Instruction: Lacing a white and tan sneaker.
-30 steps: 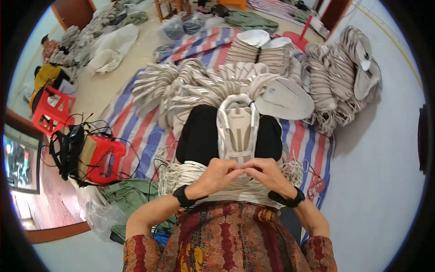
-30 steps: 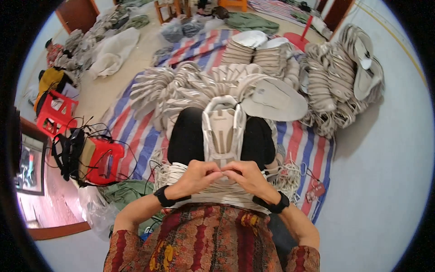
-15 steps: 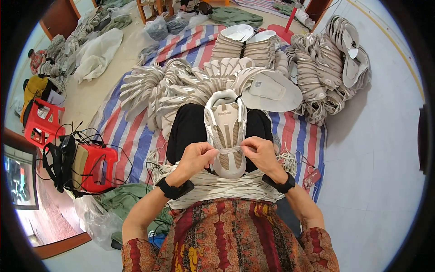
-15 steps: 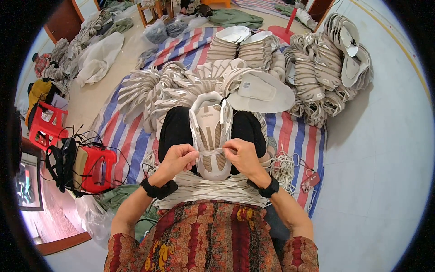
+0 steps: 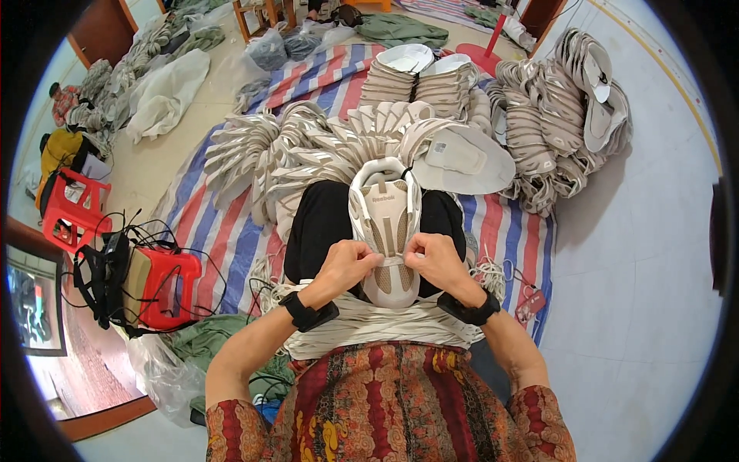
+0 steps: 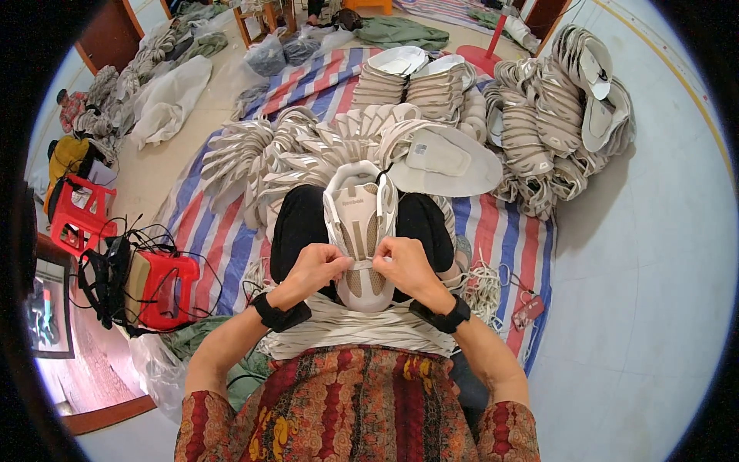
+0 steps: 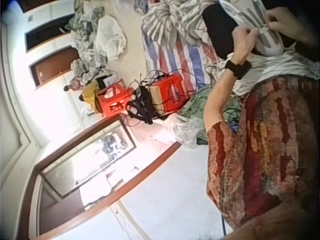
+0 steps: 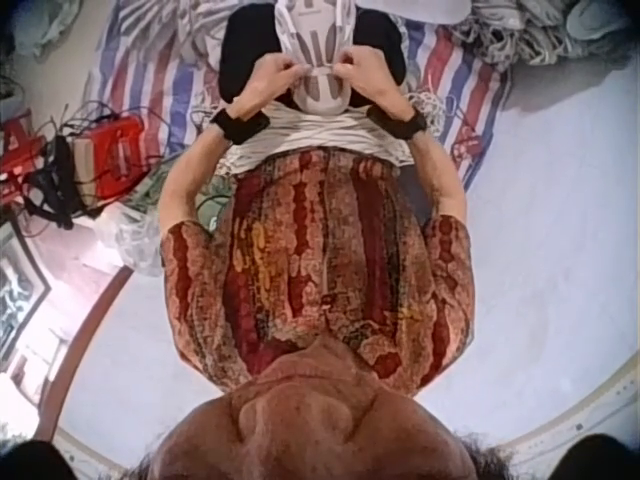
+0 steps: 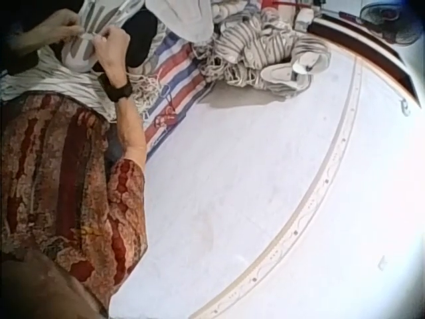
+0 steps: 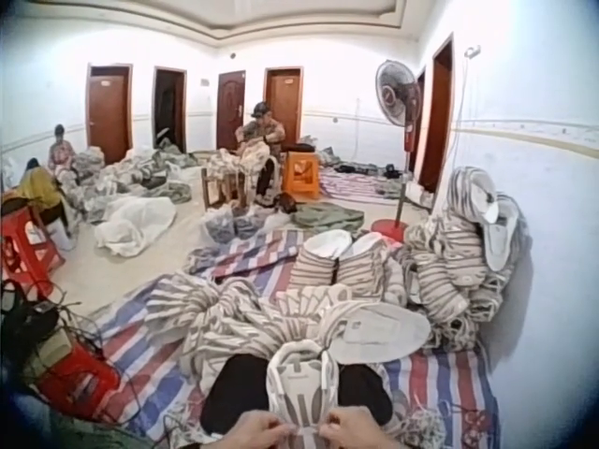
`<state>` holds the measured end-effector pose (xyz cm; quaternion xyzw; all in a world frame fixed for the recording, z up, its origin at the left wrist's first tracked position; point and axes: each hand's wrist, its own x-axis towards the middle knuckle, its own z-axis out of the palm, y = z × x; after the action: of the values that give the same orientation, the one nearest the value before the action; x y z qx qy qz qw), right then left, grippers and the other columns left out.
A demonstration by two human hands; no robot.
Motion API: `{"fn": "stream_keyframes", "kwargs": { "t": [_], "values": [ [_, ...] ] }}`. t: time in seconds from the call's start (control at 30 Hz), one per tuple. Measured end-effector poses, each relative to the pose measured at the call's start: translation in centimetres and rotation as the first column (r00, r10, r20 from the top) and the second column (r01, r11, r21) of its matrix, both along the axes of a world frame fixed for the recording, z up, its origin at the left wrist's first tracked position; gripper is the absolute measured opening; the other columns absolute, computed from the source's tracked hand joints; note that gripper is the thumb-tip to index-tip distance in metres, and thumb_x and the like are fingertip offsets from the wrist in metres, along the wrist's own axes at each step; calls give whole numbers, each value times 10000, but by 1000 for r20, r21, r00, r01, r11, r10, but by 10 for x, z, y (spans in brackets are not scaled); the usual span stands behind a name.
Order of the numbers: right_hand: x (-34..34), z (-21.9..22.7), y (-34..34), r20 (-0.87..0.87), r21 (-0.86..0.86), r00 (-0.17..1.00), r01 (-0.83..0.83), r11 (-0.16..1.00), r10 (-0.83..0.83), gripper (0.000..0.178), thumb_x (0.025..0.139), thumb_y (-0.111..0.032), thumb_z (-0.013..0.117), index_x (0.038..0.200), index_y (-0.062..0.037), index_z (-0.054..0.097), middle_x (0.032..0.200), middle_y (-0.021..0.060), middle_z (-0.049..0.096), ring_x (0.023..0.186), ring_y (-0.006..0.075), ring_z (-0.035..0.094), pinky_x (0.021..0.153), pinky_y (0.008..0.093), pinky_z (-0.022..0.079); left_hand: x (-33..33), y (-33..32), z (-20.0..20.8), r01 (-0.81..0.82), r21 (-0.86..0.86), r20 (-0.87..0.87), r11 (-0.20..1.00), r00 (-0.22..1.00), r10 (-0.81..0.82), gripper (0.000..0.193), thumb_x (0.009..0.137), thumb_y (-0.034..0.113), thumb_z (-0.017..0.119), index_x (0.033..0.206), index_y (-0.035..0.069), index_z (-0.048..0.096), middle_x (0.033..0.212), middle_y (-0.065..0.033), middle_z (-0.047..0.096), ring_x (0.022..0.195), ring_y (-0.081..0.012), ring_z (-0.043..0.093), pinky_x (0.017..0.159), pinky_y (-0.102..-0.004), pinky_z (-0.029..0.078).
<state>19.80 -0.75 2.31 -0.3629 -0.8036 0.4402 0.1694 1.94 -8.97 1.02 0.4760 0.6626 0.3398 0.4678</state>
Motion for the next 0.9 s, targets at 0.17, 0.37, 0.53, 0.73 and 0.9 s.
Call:
{"fn": "stream_keyframes", "kwargs": {
  "t": [0.17, 0.37, 0.53, 0.73, 0.9],
  "values": [
    [-2, -10, -3, 2, 267, 1000, -15, 964, 15, 144, 712, -97, 577, 772, 33, 589, 620, 119, 587, 541, 159, 564, 517, 285, 432, -1, 2, -17, -32, -30, 129, 999, 991, 36, 264, 774, 216, 589, 665, -23, 604, 542, -39, 562, 498, -98, 533, 467, -242, 424],
    [4, -16, 8, -142, -126, 987, -87, 988, 68, 129, 759, -93, 573, 782, 33, 572, 582, 68, 538, 528, 110, 493, 495, 268, 402, -3, 2, -15, -1, -35, 171, 999, 985, 7, 245, 812, 196, 582, 686, -15, 582, 588, -29, 561, 520, -82, 524, 487, -220, 436],
    [3, -18, 5, -160, -16, 980, -125, 992, 121, 113, 762, -80, 565, 790, 30, 564, 594, 68, 544, 538, 105, 498, 490, 267, 399, -3, 2, -15, 43, -56, 162, 998, 986, -33, 233, 844, 182, 576, 710, -9, 569, 633, -23, 567, 553, -69, 527, 514, -205, 457],
    [1, -13, 3, -126, -192, 992, -55, 980, 31, 123, 749, -87, 573, 786, 29, 569, 583, 108, 542, 523, 133, 524, 494, 272, 412, -1, -1, -12, -47, -35, 188, 998, 981, 52, 278, 801, 208, 579, 673, -39, 597, 542, -50, 558, 489, -96, 523, 466, -251, 427],
    [-1, -5, 7, -110, -134, 990, -101, 986, 86, 143, 748, -111, 579, 767, 31, 579, 589, 64, 565, 534, 101, 520, 504, 259, 416, 3, 1, -5, -50, -9, 62, 999, 997, 50, 290, 799, 214, 583, 668, -42, 615, 544, -56, 569, 484, -95, 526, 460, -238, 428]
  ]
}}
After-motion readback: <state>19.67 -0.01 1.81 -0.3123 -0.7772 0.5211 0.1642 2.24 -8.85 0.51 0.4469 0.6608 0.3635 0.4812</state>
